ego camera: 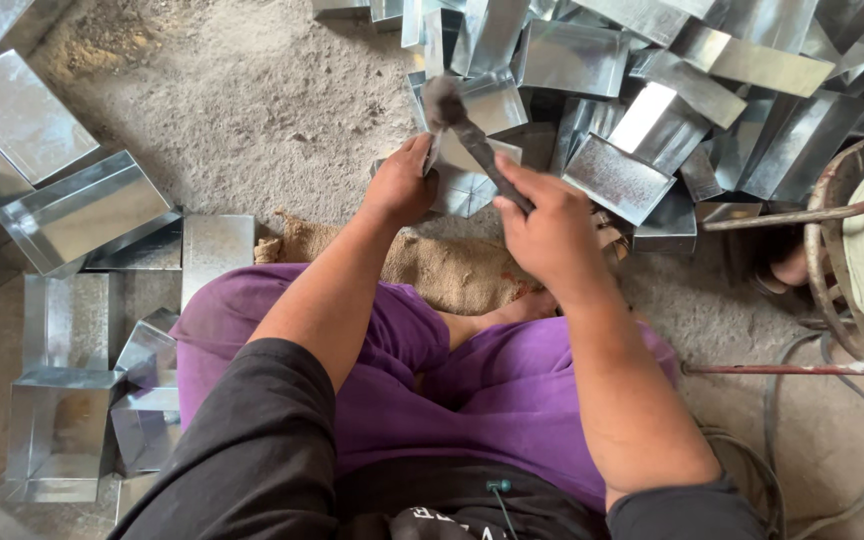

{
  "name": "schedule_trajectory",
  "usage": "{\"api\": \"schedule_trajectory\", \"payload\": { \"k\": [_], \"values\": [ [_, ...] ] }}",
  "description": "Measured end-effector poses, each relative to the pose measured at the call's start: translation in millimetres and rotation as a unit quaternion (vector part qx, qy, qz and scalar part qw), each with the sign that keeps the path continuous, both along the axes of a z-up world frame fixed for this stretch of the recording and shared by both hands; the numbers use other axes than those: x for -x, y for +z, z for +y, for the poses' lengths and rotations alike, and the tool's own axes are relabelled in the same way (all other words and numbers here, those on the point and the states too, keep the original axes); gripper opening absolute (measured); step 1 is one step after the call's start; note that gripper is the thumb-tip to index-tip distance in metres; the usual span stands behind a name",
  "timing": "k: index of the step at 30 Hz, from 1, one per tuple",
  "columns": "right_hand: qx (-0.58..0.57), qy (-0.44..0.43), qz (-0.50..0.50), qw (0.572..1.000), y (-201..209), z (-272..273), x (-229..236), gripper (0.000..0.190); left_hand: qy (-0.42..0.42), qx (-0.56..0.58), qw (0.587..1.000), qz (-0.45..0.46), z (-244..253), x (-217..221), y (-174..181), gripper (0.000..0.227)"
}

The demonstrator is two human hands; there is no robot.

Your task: The person sits on the floor and repeatedly hammers small metal boxes with a hammer. They pick up each box, strike it several times, and place it aside, continuing the process with multiple boxes.

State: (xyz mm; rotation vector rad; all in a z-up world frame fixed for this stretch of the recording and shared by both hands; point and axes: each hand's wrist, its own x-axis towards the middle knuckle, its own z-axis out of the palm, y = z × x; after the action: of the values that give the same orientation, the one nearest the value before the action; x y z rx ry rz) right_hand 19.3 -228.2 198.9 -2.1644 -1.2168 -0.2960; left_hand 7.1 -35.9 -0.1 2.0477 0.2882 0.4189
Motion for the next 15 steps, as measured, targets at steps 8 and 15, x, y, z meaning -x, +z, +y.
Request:
{"api": "schedule_trajectory", "payload": {
  "k": [8, 15],
  "values": [
    [-0.176, -0.043, 0.234, 0.955, -16.6, -40.1, -3.1, 0.044, 0.025, -0.018, 0.999, 0.032, 5.1, 0.4, 15.6, 0.048],
    [-0.253, -0.085, 0.185, 0.946, -48.7, -97.4, -16.0, 0.037, -0.010, -0.352, 0.934, 0.066, 8.9, 5.3, 53.5, 0.036]
  ]
}}
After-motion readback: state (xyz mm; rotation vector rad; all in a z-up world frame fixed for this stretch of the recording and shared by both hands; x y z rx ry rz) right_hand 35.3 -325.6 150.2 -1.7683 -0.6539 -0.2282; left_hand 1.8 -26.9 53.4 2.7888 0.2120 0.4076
